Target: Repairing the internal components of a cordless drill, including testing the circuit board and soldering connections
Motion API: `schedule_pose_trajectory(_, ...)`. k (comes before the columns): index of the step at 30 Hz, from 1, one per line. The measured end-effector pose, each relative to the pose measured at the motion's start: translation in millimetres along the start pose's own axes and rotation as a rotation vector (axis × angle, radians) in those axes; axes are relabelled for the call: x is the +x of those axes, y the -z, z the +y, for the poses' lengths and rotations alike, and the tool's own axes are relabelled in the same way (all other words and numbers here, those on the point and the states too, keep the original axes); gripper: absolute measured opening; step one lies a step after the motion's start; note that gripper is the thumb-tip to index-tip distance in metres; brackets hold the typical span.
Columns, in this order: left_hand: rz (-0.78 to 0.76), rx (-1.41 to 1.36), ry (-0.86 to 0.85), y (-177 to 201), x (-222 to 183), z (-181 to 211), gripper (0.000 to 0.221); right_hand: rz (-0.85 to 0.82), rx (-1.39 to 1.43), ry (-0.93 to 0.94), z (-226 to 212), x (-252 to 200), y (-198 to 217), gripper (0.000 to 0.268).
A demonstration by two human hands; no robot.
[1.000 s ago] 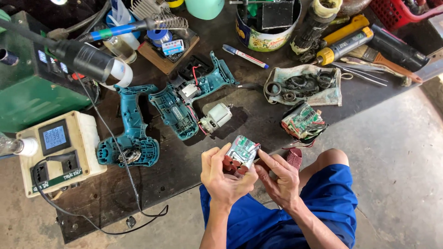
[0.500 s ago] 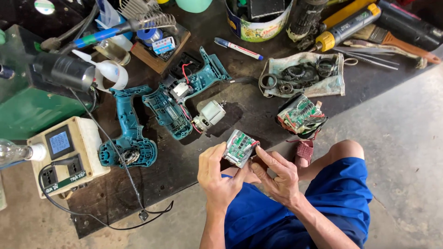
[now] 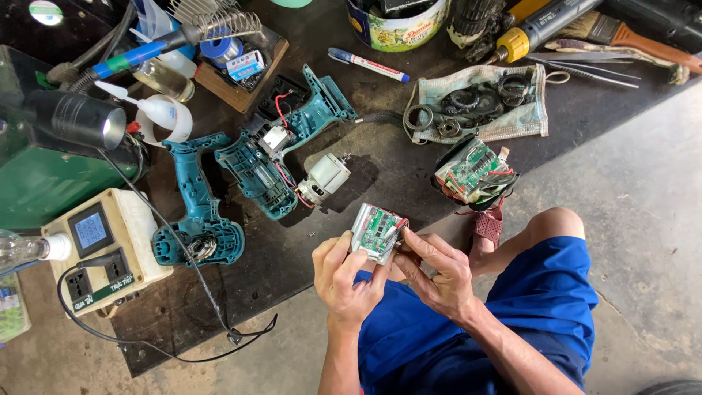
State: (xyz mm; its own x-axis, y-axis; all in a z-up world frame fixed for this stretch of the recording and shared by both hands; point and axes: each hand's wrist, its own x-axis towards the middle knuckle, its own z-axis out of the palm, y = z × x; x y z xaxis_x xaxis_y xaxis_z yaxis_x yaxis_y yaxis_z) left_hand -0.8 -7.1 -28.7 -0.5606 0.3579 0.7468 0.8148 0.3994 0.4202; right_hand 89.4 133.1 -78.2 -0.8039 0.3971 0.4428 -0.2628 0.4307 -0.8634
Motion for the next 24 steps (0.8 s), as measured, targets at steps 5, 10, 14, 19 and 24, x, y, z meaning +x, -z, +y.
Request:
schedule_pose_trajectory(5, 0.003, 0.003, -0.022, -1, -5, -2, 0.052, 0.013, 0.027, 0.013, 0, 0, -1, 0.049)
schedule_pose_trajectory(10, 0.041, -0.013, -0.012, -4, -8, -2, 0.055, 0.017, 0.036, 0.017, -1, 1, -2, 0.047)
schedule_pose_trajectory(14, 0.043, -0.022, -0.006, -2, -8, -1, 0.052, 0.019, 0.024, -0.012, -2, 0, -2, 0.047)
schedule_pose_trajectory(19, -0.044, 0.004, 0.100, 3, -15, -5, 0.042, -0.007, 0.001, -0.112, -3, -2, 2, 0.041)
schedule_pose_trajectory(24, 0.023, 0.108, 0.232, -5, 12, 22, 0.057, -0.051, 0.055, -0.020, -27, 19, 20, 0.035)
